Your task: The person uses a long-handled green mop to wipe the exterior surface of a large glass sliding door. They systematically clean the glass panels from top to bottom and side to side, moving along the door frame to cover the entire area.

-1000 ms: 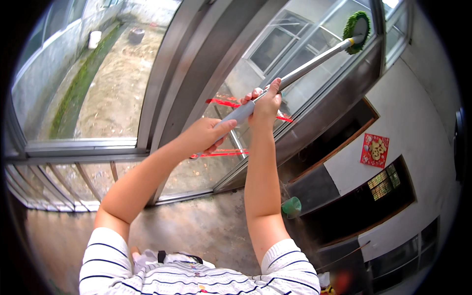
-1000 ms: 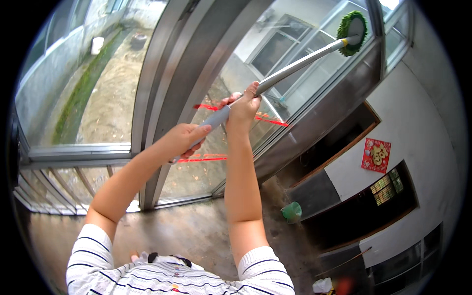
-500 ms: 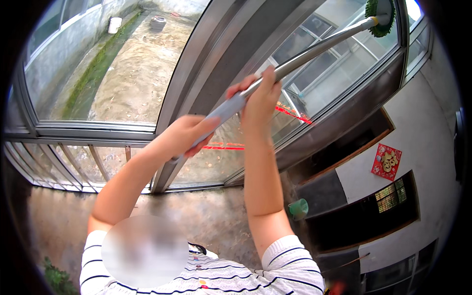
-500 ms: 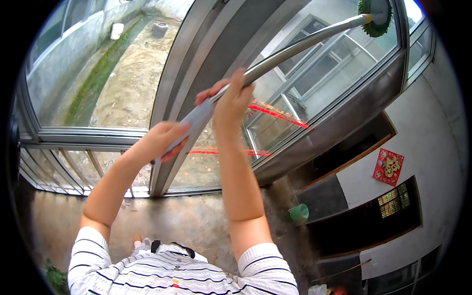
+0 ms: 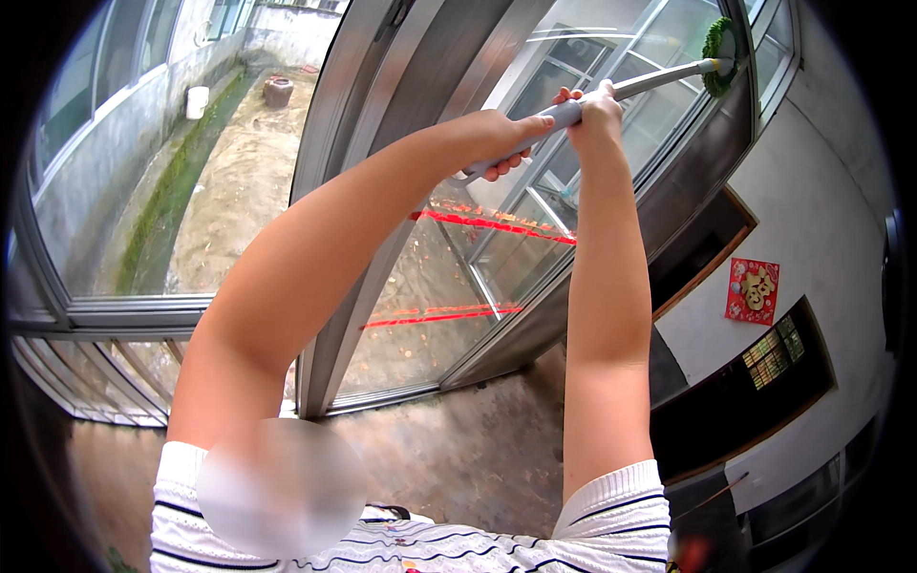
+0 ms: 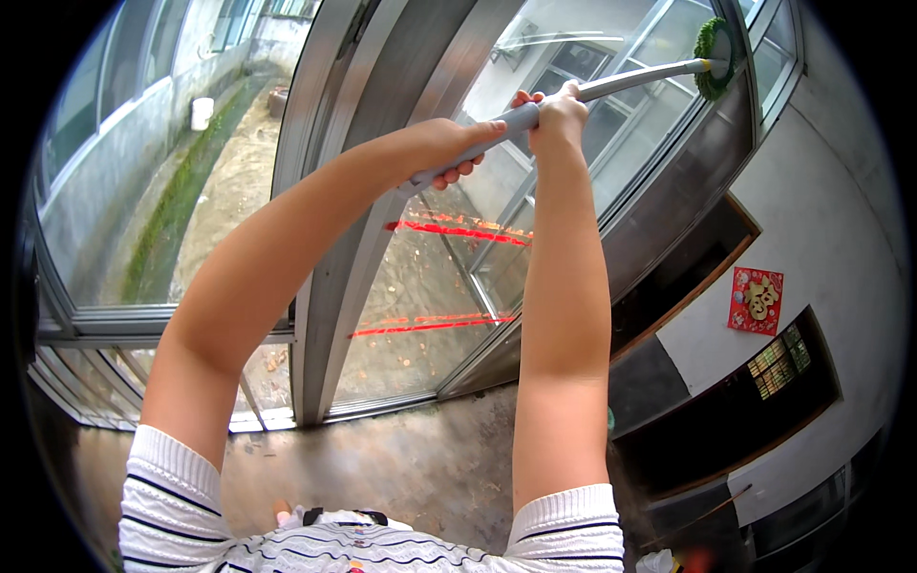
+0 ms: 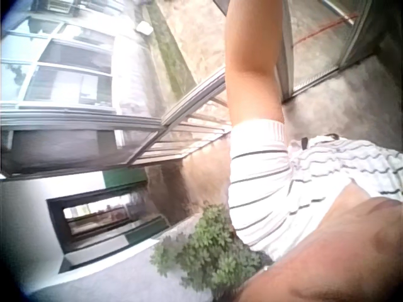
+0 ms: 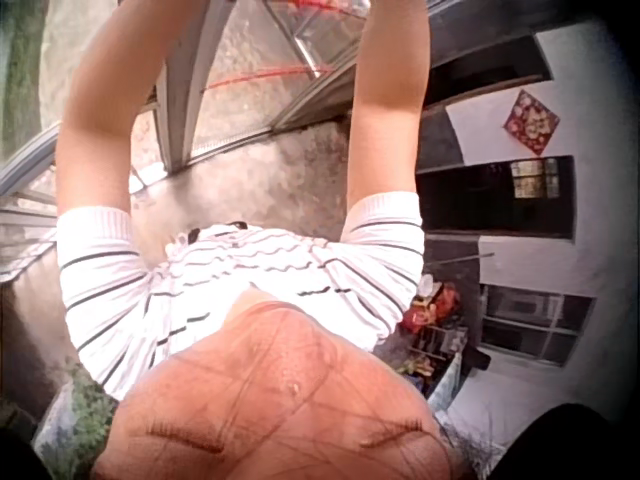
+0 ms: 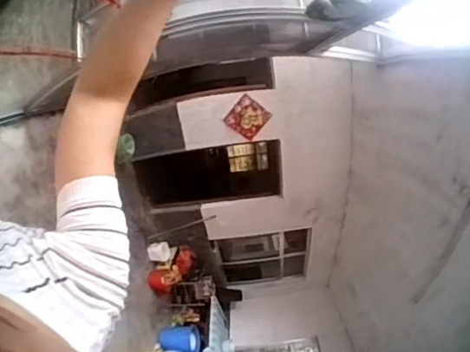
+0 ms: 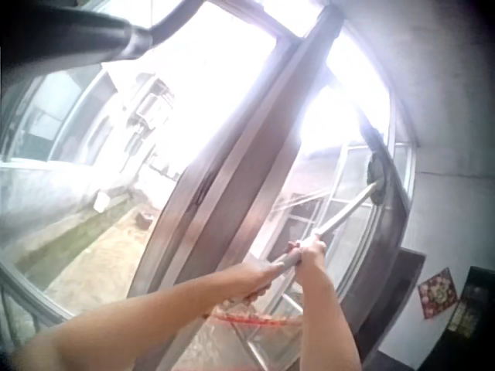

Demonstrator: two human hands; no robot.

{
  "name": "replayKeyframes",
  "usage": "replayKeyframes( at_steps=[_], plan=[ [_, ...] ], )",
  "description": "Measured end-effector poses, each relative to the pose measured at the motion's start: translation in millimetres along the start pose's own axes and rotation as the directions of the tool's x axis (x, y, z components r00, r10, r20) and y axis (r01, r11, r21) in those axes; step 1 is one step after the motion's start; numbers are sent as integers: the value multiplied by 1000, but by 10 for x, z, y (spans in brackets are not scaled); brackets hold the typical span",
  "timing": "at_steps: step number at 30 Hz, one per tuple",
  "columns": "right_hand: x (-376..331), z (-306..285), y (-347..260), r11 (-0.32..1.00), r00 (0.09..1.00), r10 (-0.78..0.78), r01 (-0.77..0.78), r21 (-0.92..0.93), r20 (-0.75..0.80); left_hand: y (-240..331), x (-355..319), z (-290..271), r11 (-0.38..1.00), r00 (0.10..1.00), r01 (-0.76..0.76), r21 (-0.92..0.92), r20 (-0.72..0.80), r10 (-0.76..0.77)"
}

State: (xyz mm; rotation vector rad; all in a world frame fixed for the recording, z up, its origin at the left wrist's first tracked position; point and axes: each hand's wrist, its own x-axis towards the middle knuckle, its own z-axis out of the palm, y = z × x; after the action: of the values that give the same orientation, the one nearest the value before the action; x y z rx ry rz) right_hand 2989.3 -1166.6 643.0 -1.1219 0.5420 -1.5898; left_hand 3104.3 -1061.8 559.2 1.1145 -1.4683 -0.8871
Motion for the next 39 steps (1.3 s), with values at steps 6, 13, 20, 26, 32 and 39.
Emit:
replayKeyframes(
  at_steps=[6, 13, 20, 26, 32, 39],
  plan=[
    [-424, 265, 7, 995, 997, -43, 37, 88, 68, 111, -390, -254, 999, 999, 34, -18, 18, -33],
    [-1642, 765, 359, 992, 930, -83, 44, 117, 357, 82, -1862, -776, 987, 982, 154, -35, -108, -157],
    [-2592, 1149, 765, 986, 822, -148, 77, 151, 550, -493, -2805, -1040, 943, 970, 118, -312, -165, -176],
    [-2176, 1308, 656, 988, 893, -127, 74, 136, 433, -280, -2396, -1154, 968, 987, 95, -234, -105, -122],
    [-1437, 1296, 344, 990, 970, -111, 88, 115, 215, 106, -1626, -1207, 995, 998, 43, -88, -33, -46],
    [-882, 806, 374, 990, 999, 46, -46, 135, 3, 82, -1069, -953, 990, 998, 68, 120, -7, -68]
  ],
)
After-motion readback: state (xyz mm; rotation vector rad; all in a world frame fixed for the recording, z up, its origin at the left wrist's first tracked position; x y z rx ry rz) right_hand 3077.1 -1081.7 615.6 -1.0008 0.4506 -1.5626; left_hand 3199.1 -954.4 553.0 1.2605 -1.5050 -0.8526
